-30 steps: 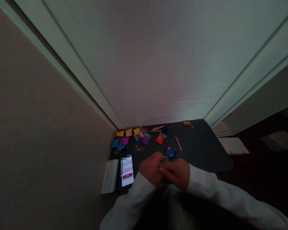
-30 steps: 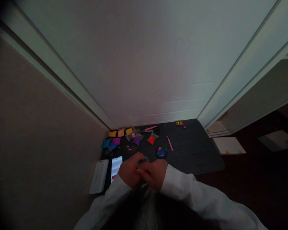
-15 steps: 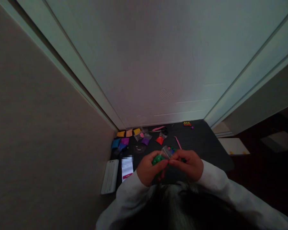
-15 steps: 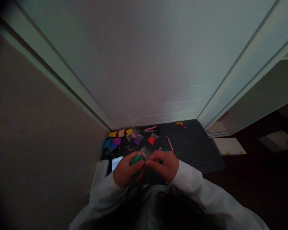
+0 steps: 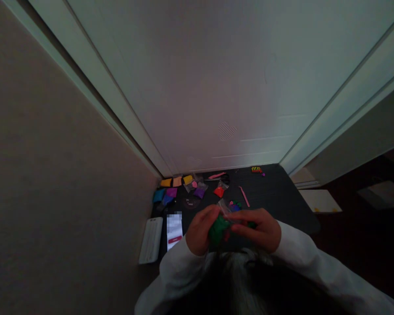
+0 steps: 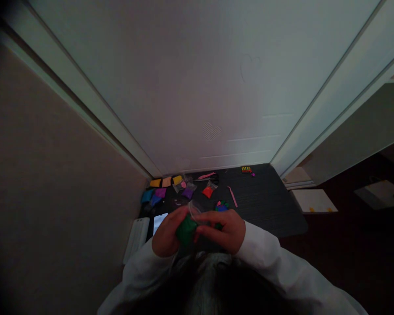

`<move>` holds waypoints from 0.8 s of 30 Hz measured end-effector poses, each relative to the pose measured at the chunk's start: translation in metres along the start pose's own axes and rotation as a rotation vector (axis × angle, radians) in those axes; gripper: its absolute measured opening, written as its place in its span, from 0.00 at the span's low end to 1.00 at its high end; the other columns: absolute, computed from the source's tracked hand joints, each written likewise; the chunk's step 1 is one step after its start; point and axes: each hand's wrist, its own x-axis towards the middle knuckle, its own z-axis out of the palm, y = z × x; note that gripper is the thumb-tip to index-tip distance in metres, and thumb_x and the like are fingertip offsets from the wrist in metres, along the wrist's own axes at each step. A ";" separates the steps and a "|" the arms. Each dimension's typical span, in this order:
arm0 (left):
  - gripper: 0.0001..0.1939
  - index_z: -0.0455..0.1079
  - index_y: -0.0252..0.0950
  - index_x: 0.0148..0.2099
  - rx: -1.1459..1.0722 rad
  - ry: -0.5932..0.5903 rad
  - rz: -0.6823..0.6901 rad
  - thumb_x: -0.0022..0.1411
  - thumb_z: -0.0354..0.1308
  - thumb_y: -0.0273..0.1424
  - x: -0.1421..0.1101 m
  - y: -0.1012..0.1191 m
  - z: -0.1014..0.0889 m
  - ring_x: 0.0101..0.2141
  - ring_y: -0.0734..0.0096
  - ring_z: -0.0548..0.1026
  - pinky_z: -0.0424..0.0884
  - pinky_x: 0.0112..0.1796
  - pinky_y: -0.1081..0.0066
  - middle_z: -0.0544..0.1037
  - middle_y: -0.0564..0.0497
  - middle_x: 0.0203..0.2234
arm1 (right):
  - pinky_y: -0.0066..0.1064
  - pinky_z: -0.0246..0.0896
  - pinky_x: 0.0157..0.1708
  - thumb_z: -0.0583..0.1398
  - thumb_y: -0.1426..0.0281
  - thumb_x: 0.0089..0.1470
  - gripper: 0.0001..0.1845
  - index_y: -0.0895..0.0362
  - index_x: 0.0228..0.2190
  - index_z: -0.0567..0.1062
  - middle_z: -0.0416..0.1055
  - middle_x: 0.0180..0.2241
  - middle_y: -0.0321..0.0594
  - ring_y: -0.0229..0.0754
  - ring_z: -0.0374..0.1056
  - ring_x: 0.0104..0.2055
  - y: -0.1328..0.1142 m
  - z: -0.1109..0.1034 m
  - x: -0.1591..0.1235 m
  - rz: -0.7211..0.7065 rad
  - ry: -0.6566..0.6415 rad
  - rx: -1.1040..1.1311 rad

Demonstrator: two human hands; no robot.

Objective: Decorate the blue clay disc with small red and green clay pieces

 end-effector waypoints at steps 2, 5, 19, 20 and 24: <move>0.13 0.64 0.34 0.39 0.012 -0.034 0.003 0.55 0.49 0.37 0.000 0.002 -0.002 0.20 0.75 0.69 0.64 0.21 0.75 0.71 0.52 0.23 | 0.21 0.57 0.24 0.55 0.66 0.49 0.15 0.58 0.39 0.72 0.74 0.25 0.37 0.30 0.63 0.22 0.000 0.002 -0.001 -0.005 -0.029 0.029; 0.15 0.62 0.38 0.46 0.095 -0.057 0.032 0.54 0.50 0.32 -0.001 0.006 -0.005 0.29 0.73 0.70 0.65 0.30 0.74 0.72 0.52 0.29 | 0.22 0.55 0.22 0.54 0.66 0.50 0.13 0.58 0.35 0.74 0.72 0.21 0.36 0.31 0.62 0.20 -0.001 0.002 -0.002 0.020 -0.057 0.020; 0.13 0.58 0.35 0.25 0.190 -0.035 0.215 0.56 0.46 0.38 -0.004 0.007 0.008 0.26 0.76 0.60 0.60 0.28 0.73 0.58 0.54 0.23 | 0.20 0.48 0.16 0.63 0.66 0.39 0.16 0.60 0.32 0.76 0.61 0.14 0.30 0.27 0.53 0.16 -0.009 0.000 -0.007 0.180 -0.247 0.351; 0.14 0.58 0.35 0.24 0.217 -0.028 0.209 0.56 0.46 0.38 -0.005 0.007 0.009 0.26 0.75 0.61 0.61 0.28 0.73 0.58 0.54 0.23 | 0.20 0.49 0.16 0.63 0.66 0.38 0.16 0.60 0.32 0.76 0.62 0.15 0.30 0.28 0.54 0.17 -0.011 0.001 -0.007 0.183 -0.256 0.354; 0.16 0.58 0.35 0.22 0.284 -0.050 0.224 0.54 0.46 0.40 -0.003 0.004 0.012 0.27 0.73 0.62 0.62 0.31 0.71 0.61 0.52 0.22 | 0.21 0.53 0.19 0.62 0.65 0.40 0.16 0.59 0.33 0.76 0.65 0.16 0.33 0.30 0.58 0.19 -0.018 0.004 -0.007 0.157 -0.297 0.399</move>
